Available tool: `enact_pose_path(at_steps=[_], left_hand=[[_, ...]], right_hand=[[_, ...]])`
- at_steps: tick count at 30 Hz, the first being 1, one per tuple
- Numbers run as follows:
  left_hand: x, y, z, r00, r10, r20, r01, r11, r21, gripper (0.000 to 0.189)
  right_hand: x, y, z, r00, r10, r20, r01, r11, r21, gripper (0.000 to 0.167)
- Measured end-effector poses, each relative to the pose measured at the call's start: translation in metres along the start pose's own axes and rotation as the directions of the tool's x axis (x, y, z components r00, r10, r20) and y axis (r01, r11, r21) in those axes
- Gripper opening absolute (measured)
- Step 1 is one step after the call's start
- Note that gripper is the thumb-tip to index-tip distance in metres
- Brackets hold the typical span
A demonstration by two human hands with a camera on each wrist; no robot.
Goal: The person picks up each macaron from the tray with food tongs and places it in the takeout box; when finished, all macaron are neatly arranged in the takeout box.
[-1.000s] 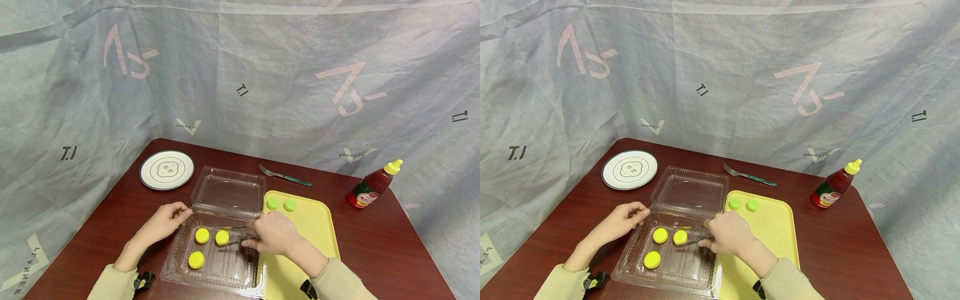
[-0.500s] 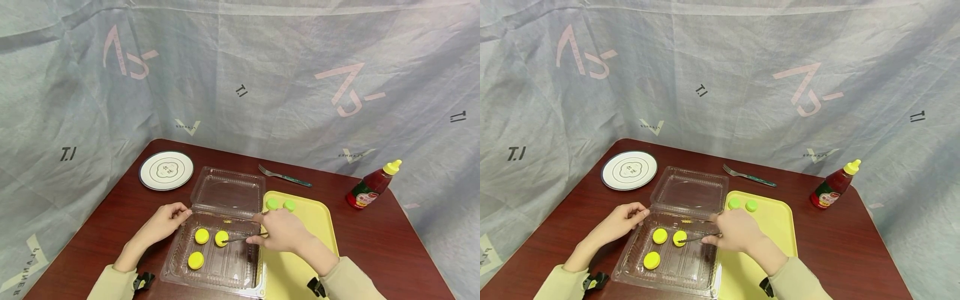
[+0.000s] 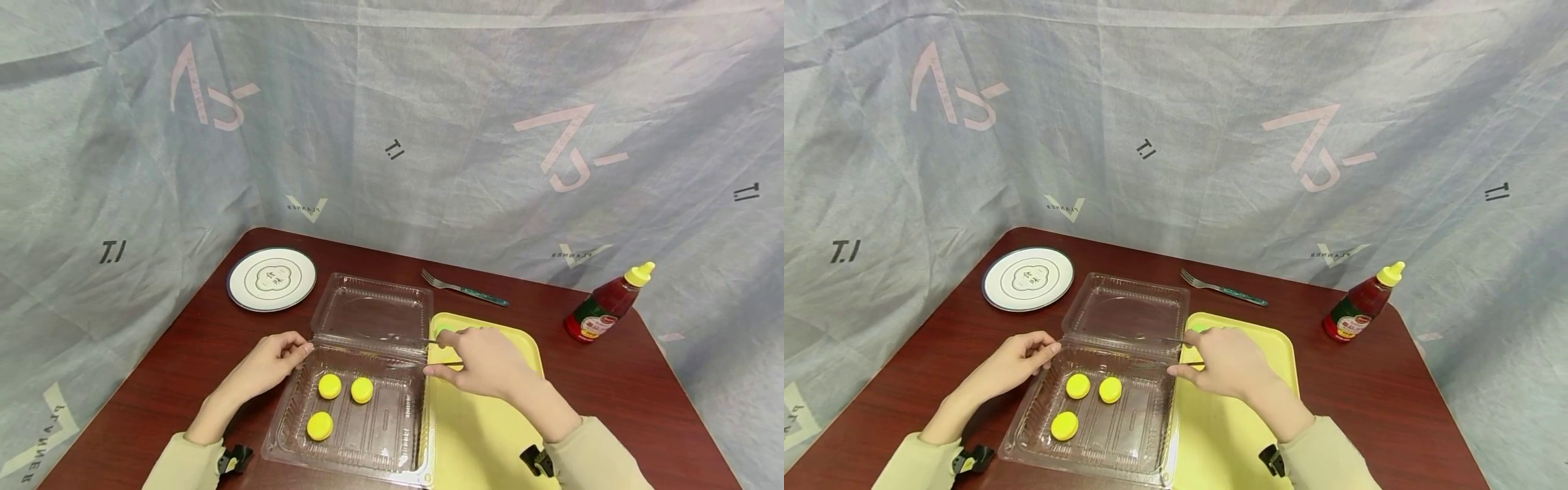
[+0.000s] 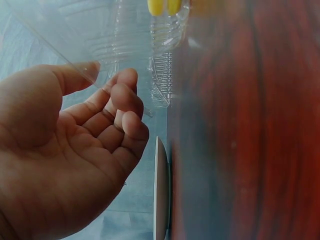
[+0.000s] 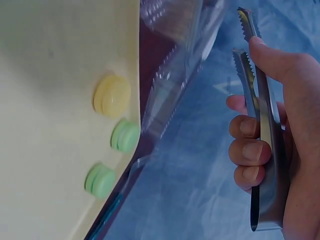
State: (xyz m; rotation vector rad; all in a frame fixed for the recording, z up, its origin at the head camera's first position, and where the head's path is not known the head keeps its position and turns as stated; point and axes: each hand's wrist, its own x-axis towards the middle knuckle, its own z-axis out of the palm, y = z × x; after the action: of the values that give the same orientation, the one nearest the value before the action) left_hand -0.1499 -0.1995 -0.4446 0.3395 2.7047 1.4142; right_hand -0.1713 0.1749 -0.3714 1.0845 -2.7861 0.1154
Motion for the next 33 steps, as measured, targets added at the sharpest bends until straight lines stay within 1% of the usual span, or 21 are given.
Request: enact_pose_path(at_steps=[2,4,11,14,20,24,28,33], left_hand=[[0.000,0.000,0.000,1.000,0.001,-0.001,-0.001,1.000,-0.001,0.019],[0.000,0.000,0.000,1.000,0.000,-0.003,0.000,1.000,-0.005,0.019],[0.000,0.000,0.000,1.000,-0.001,-0.003,0.001,1.000,-0.007,0.019],[0.001,0.000,0.001,1.000,-0.004,-0.003,0.004,1.000,-0.007,0.019],[0.000,-0.001,0.000,1.000,-0.005,-0.004,0.005,1.000,-0.004,0.019],[0.000,-0.001,0.000,1.000,-0.011,0.000,0.011,1.000,-0.009,0.019],[0.000,-0.001,0.000,1.000,-0.011,-0.002,0.011,1.000,-0.008,0.018],[0.000,0.000,0.000,1.000,-0.009,-0.002,0.009,1.000,-0.008,0.019]], right_hand=[[-0.001,0.006,-0.004,1.000,0.004,-0.026,-0.004,1.000,-0.002,0.043],[-0.001,0.011,-0.008,0.999,0.020,-0.033,-0.020,1.000,-0.006,0.042],[-0.007,0.030,-0.016,0.995,0.101,0.008,-0.101,0.995,-0.010,0.049],[-0.011,0.037,-0.016,0.992,0.128,0.020,-0.128,0.992,-0.006,0.052],[-0.016,0.052,-0.016,0.984,0.175,0.020,-0.175,0.985,0.000,0.056],[-0.019,0.063,-0.014,0.978,0.206,0.024,-0.206,0.979,-0.001,0.055],[-0.024,0.072,-0.012,0.969,0.243,0.035,-0.243,0.970,0.001,0.054],[-0.030,0.084,-0.008,0.958,0.281,0.061,-0.282,0.959,0.001,0.061]])
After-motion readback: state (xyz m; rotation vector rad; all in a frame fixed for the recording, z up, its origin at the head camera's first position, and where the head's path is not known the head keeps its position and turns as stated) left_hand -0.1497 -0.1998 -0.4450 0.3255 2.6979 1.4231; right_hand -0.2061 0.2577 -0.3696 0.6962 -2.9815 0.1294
